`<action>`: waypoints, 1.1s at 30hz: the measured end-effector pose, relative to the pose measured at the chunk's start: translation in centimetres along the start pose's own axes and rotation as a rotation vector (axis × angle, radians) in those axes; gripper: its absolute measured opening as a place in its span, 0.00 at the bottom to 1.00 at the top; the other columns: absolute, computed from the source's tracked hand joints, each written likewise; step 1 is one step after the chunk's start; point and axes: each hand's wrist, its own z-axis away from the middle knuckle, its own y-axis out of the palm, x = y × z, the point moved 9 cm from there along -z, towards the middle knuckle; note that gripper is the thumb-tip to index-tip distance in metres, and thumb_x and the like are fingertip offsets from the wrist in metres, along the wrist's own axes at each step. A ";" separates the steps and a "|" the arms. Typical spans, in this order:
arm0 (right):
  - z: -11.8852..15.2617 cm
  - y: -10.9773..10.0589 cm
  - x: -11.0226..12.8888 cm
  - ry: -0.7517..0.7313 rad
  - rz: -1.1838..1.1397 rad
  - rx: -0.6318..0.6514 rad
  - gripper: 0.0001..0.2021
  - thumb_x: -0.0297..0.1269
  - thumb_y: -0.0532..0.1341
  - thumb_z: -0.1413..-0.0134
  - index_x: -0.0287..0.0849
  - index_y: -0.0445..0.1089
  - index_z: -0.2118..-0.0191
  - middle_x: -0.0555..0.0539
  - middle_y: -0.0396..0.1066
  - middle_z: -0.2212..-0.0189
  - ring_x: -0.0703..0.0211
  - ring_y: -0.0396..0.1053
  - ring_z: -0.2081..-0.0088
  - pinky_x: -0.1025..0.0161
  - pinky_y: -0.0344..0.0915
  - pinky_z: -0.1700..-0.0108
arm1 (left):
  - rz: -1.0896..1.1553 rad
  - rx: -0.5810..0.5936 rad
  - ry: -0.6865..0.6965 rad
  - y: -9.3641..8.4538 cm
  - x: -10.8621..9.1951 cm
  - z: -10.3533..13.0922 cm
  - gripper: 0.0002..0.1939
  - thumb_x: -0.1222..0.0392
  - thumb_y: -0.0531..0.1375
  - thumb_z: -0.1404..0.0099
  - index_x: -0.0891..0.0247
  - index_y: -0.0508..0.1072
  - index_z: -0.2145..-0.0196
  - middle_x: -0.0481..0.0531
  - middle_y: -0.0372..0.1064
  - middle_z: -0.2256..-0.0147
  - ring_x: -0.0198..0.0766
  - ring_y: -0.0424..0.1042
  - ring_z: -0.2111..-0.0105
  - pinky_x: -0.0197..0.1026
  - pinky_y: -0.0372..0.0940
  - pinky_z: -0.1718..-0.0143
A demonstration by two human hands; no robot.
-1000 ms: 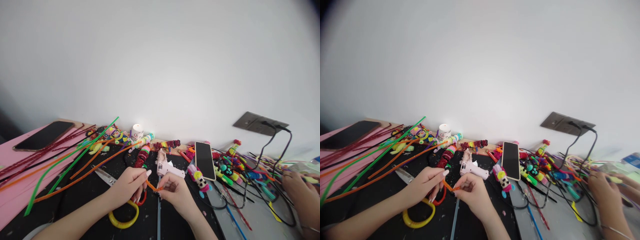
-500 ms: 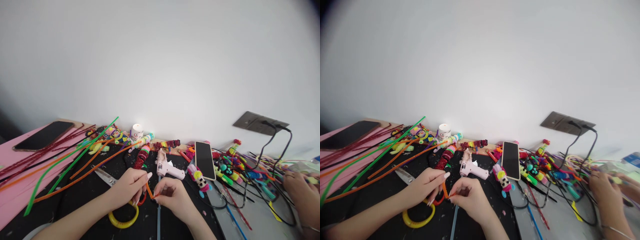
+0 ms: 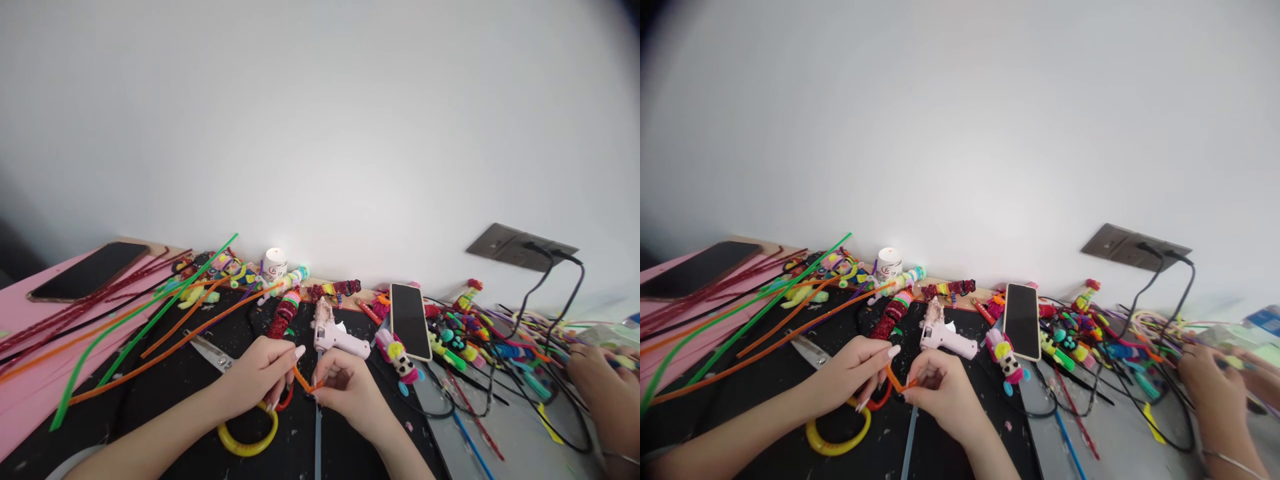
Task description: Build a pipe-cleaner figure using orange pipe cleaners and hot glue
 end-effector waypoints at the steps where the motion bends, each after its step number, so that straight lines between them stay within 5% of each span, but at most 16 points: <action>1: 0.0 0.1 0.0 0.003 0.003 0.010 0.11 0.31 0.72 0.62 0.41 0.68 0.74 0.54 0.67 0.77 0.66 0.62 0.75 0.68 0.57 0.72 | -0.005 0.001 0.005 0.0 -0.1 0.0 0.24 0.43 0.48 0.34 0.62 0.62 0.79 0.42 0.58 0.90 0.28 0.55 0.91 0.30 0.49 0.86; 16: 0.3 0.9 -0.6 0.046 0.060 0.097 0.09 0.31 0.72 0.60 0.38 0.71 0.75 0.53 0.68 0.78 0.67 0.62 0.76 0.69 0.57 0.71 | -0.034 0.019 -0.038 0.2 0.6 -0.1 0.23 0.45 0.49 0.35 0.60 0.60 0.81 0.40 0.55 0.92 0.29 0.56 0.92 0.30 0.49 0.88; 33: 0.2 0.4 0.0 -0.001 0.131 -0.001 0.06 0.23 0.65 0.57 0.40 0.69 0.74 0.55 0.65 0.78 0.67 0.60 0.75 0.69 0.55 0.72 | -0.034 -0.055 -0.009 -0.4 0.4 -0.2 0.22 0.46 0.50 0.34 0.61 0.60 0.81 0.40 0.56 0.92 0.29 0.55 0.92 0.30 0.48 0.87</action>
